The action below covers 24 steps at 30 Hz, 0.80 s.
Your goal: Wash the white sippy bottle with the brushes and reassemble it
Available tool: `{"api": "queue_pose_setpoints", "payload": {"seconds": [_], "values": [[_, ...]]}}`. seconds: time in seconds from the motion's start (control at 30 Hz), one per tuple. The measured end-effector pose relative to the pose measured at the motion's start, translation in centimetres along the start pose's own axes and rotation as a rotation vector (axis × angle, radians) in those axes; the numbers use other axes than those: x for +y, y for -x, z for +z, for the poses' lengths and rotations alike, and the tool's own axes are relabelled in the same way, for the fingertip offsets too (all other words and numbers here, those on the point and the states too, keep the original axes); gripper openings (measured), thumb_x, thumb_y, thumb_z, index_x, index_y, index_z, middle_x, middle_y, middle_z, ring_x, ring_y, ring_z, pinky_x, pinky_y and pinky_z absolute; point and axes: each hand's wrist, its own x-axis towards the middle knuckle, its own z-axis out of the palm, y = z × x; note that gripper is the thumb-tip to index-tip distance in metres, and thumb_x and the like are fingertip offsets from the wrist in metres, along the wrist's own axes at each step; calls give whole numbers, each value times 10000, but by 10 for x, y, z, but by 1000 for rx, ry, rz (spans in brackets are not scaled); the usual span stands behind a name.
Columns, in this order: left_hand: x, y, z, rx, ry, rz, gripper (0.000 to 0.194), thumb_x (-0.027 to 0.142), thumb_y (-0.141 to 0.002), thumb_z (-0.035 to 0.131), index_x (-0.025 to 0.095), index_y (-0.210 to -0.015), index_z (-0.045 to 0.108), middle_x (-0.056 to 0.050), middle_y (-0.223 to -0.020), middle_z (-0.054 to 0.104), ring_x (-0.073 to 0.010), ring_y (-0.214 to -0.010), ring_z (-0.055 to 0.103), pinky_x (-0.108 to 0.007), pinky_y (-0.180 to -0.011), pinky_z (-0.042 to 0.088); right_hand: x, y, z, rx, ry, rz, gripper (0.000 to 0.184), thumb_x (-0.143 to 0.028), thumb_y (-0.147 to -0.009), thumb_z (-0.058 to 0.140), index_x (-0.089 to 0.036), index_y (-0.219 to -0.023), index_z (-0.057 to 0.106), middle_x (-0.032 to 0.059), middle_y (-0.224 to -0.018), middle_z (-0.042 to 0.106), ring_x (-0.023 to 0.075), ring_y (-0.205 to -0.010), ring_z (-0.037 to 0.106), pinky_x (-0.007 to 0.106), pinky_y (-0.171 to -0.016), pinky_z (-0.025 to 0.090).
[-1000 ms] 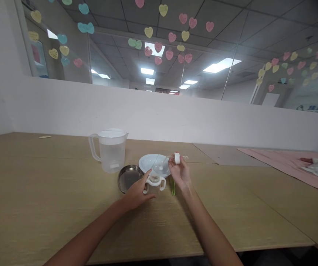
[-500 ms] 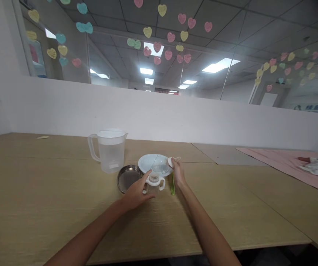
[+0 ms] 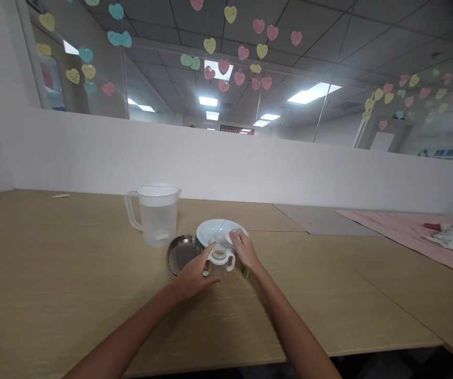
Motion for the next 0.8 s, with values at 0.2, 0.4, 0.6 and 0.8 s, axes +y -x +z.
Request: {"api": "queue_pose_setpoints", "payload": {"seconds": [0.2,0.4,0.6,0.8], "values": [[1,0,0,-5,-15,-25,854,423,-684,633,215,-1386,194,-50,-957,571,-174,-784,512,-303,-759,406,-3,-3,-6,90,23,-65,319,-437,-752,563,-174,-923,618,57,-904,620,182,-810,532,279,-710,396],[0,0,1,9,9,-12,837,370,-679,643,219,-1380,211,-58,-993,571,-172,-796,521,-297,-769,409,0,-3,-1,81,32,-114,312,-409,-699,624,-191,-922,649,49,-905,604,169,-781,528,280,-680,415],[0,0,2,15,1,-19,858,407,-674,644,212,-1386,207,-47,-959,578,-180,-787,525,-293,-763,404,-6,0,-2,121,35,-145,260,-417,-713,613,-179,-798,673,40,-791,596,163,-720,516,259,-625,387],[1,0,0,10,12,-8,852,424,-678,638,201,-1385,219,-41,-938,582,-205,-815,525,-294,-777,395,-10,2,-4,94,57,-167,258,-420,-739,585,-182,-750,684,16,-701,540,151,-671,496,252,-606,367]]}}
